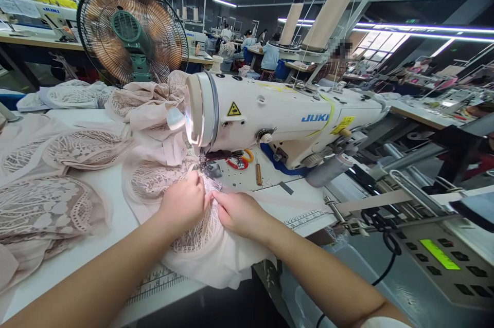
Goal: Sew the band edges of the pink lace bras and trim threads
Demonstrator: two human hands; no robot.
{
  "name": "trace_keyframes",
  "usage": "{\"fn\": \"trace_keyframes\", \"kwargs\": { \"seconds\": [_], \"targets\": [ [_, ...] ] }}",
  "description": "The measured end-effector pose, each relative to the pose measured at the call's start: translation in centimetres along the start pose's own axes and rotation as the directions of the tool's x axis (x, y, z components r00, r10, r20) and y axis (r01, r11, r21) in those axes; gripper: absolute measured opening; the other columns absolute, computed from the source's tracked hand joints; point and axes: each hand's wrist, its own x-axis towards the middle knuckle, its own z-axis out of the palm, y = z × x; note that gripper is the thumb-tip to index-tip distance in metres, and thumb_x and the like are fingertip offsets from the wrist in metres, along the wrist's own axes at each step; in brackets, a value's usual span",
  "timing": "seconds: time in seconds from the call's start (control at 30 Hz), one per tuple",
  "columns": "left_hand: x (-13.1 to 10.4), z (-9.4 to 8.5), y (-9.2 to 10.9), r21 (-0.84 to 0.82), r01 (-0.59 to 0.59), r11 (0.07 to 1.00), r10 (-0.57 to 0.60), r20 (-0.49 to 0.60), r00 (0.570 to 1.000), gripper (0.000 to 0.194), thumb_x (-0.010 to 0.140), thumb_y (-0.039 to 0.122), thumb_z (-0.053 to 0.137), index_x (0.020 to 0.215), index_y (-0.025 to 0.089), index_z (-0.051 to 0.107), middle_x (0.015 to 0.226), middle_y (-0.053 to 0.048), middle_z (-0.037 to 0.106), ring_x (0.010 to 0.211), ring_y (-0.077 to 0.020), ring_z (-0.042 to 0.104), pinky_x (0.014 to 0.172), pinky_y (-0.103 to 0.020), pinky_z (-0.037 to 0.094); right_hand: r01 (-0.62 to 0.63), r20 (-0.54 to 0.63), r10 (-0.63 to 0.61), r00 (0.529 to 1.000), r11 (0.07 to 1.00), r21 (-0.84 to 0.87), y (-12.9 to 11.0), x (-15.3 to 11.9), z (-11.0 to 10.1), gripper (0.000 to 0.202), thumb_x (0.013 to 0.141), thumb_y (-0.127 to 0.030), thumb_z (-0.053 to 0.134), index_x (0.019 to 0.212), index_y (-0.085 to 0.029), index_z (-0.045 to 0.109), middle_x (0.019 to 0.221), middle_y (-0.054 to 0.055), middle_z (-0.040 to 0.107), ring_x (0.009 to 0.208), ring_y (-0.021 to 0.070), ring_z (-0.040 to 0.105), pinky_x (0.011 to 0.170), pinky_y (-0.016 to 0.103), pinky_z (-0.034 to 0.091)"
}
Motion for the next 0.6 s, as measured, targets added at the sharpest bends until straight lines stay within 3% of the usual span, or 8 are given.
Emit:
{"fn": "trace_keyframes", "kwargs": {
  "seconds": [0.27, 0.6],
  "targets": [
    [0.7, -0.7, -0.2, -0.099, 0.078, 0.992, -0.072, 0.066, 0.995, 0.038, 0.093, 0.035, 0.032, 0.102, 0.013, 0.062, 0.107, -0.015, 0.055, 0.069, -0.0231, 0.062, 0.053, -0.035, 0.046, 0.035, -0.038, -0.033, 0.999, 0.998, 0.050, 0.6, 1.0, 0.3, 0.013, 0.083, -0.013, 0.045, 0.086, -0.019, 0.056, 0.067, -0.001, 0.048, 0.058, 0.0127, 0.034, 0.051, 0.024, 0.020],
    [1.1, -0.9, -0.1, -0.063, 0.113, 0.992, -0.106, 0.103, 0.989, 0.041, 0.095, 0.037, 0.030, 0.106, 0.013, 0.061, 0.111, -0.014, 0.054, 0.076, -0.0241, 0.063, 0.057, -0.035, 0.047, -0.012, -0.001, 0.012, 1.000, 0.998, -0.062, 0.1, 1.5, -0.2, 0.019, 0.085, -0.015, 0.042, 0.093, -0.020, 0.058, 0.073, 0.003, 0.061, 0.059, 0.0147, 0.044, 0.051, 0.026, 0.021]
  ]
}}
